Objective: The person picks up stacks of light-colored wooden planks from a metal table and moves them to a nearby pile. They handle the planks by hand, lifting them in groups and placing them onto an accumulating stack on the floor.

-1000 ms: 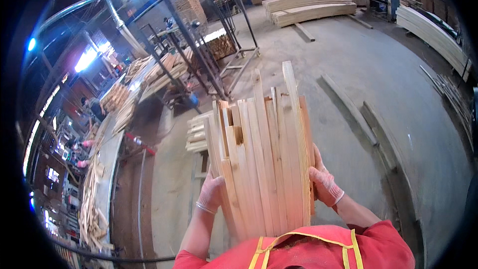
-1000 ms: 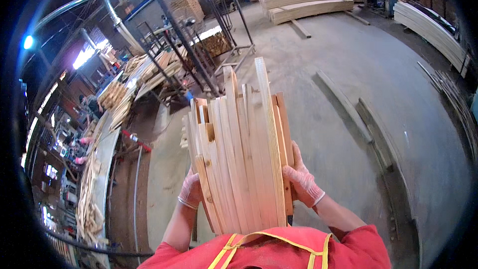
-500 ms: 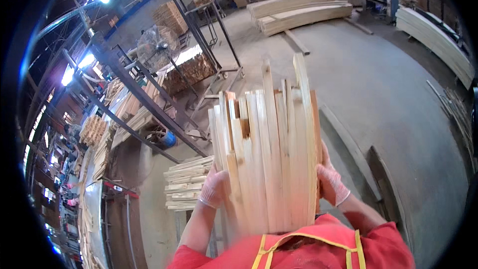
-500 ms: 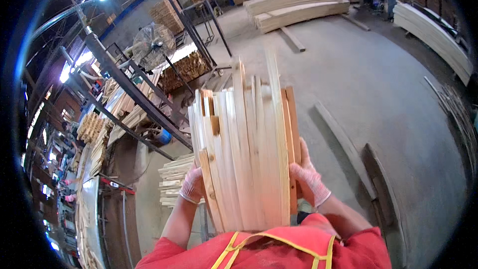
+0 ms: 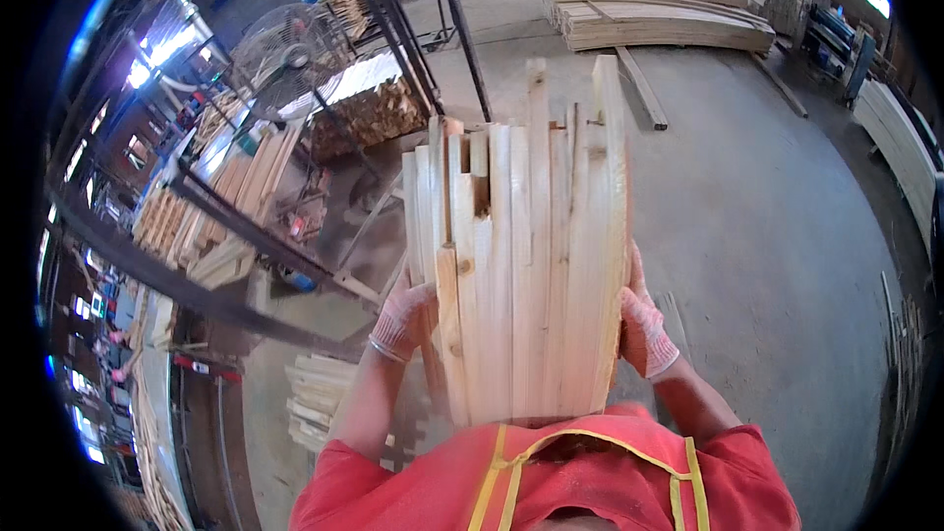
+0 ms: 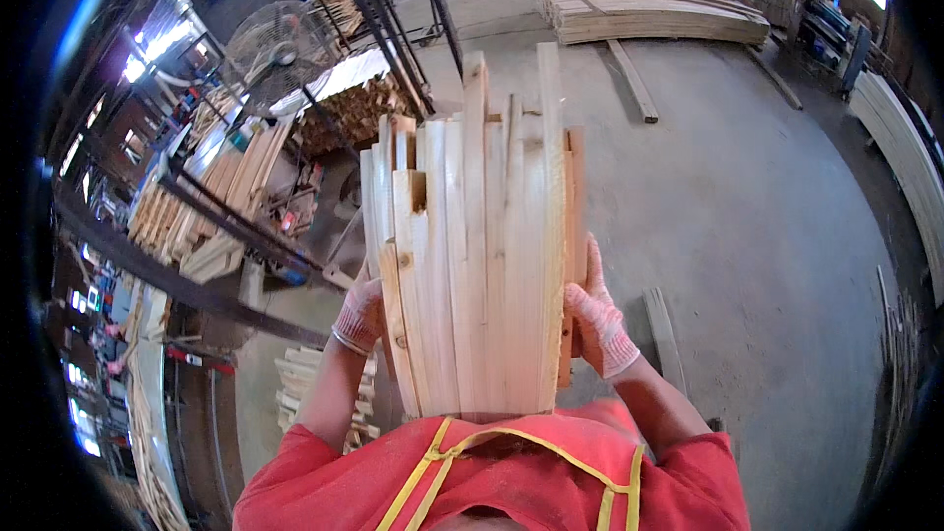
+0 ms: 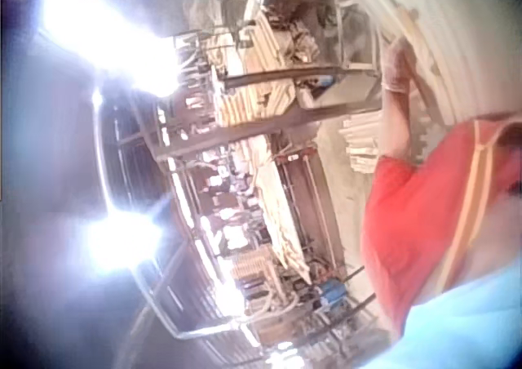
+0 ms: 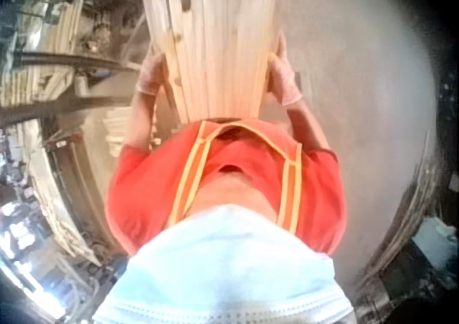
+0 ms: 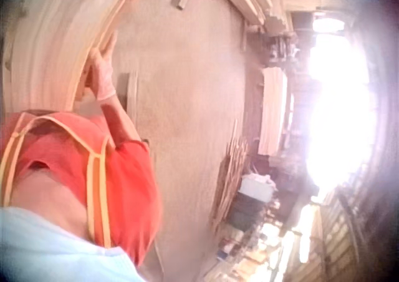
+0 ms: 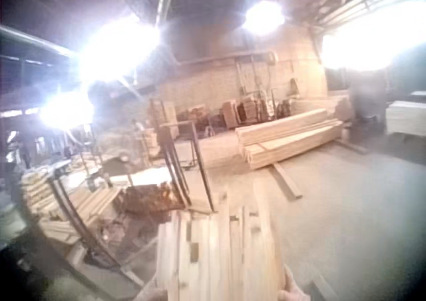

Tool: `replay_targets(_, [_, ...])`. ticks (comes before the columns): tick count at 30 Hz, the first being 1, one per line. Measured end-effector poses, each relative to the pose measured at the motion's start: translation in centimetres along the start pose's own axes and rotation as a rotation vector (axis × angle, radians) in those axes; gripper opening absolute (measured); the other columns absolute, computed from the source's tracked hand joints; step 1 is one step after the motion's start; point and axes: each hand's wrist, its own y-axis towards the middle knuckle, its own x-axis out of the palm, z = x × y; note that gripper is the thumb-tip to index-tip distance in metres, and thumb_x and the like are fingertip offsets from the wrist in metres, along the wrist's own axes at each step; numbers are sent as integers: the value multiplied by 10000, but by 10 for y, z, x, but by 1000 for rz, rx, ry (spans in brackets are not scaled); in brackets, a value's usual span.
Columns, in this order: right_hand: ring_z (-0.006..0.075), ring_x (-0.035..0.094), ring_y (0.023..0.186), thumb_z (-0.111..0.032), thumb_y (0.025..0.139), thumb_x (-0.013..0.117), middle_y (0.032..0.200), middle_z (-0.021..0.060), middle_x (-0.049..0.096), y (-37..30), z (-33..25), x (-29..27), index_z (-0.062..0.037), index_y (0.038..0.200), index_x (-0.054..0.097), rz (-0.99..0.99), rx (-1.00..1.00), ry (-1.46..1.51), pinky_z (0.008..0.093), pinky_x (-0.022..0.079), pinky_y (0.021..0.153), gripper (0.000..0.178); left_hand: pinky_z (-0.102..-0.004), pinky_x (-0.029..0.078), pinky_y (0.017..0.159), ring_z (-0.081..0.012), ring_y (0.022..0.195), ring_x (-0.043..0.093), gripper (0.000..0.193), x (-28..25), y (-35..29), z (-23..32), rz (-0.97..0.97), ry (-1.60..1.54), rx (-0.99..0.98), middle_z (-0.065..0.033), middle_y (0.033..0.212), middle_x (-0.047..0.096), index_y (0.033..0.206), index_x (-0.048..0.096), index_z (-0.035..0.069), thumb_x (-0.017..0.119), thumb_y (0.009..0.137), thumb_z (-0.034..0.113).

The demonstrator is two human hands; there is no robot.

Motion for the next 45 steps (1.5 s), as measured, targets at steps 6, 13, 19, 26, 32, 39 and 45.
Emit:
replay_targets(6, [301, 464, 1436, -443, 882, 840, 1670, 130, 341, 216, -74, -81, -262, 1711, -27, 31, -161, 62, 519, 458, 1128, 1213, -401, 566, 1028, -255, 1221, 672, 757, 4, 277, 14, -65, 26, -73, -113, 1362, 652, 1530, 445, 38, 746, 835, 70])
replay_targets(13, [293, 457, 1438, -446, 914, 798, 1661, 104, 346, 505, -163, -158, -247, 1710, -22, -61, -94, 26, 495, 456, 1135, 1160, -430, 513, 1106, -271, 1296, 626, 806, -21, 556, 30, 9, 56, 8, -127, 1430, 618, 1555, 425, 37, 752, 819, 59])
replay_targets(19, [282, 447, 1443, -496, 923, 761, 1648, 91, 358, 759, -202, -213, -255, 1708, 16, -133, -23, -26, 481, 458, 1137, 1109, -436, 556, 1060, -256, 1237, 665, 764, -30, 767, 60, 46, 40, 100, -130, 1391, 647, 1555, 442, 56, 722, 844, 48])
replay_targets(26, [272, 455, 1442, -463, 979, 651, 1644, 74, 367, 1010, -228, -263, -255, 1708, 93, -152, -139, -340, 463, 438, 1160, 941, -284, 543, 900, -147, 1078, 666, 839, -100, 1016, 78, 151, 89, 15, -86, 1346, 658, 1596, 371, 43, 745, 845, 61])
replay_targets(32, [251, 468, 1417, -479, 1016, 579, 1639, 54, 381, 1224, -259, -328, -248, 1709, 135, -2, -32, -52, 429, 426, 1162, 856, -276, 527, 950, -147, 1201, 629, 1006, -120, 1247, 118, 81, 108, 76, -72, 1436, 610, 1652, 279, 51, 823, 810, 128])
replay_targets(39, [242, 520, 1358, -545, 1080, 482, 1536, 66, 497, 1483, -298, -362, -143, 1619, 337, -189, 29, -302, 420, 454, 1134, 688, -278, 555, 845, -126, 1023, 663, 1019, -184, 1438, 153, 256, 28, 86, -93, 1306, 642, 1686, 201, 90, 783, 850, 100])
replay_targets(45, [280, 434, 1454, -595, 1031, 554, 1632, 70, 386, 1708, -277, -345, -182, 1672, 252, -315, 277, -154, 481, 410, 1189, 820, -320, 561, 745, -156, 882, 654, 1058, -264, 1544, 177, 418, -8, 242, -94, 1205, 619, 1696, 149, 94, 748, 831, -14])
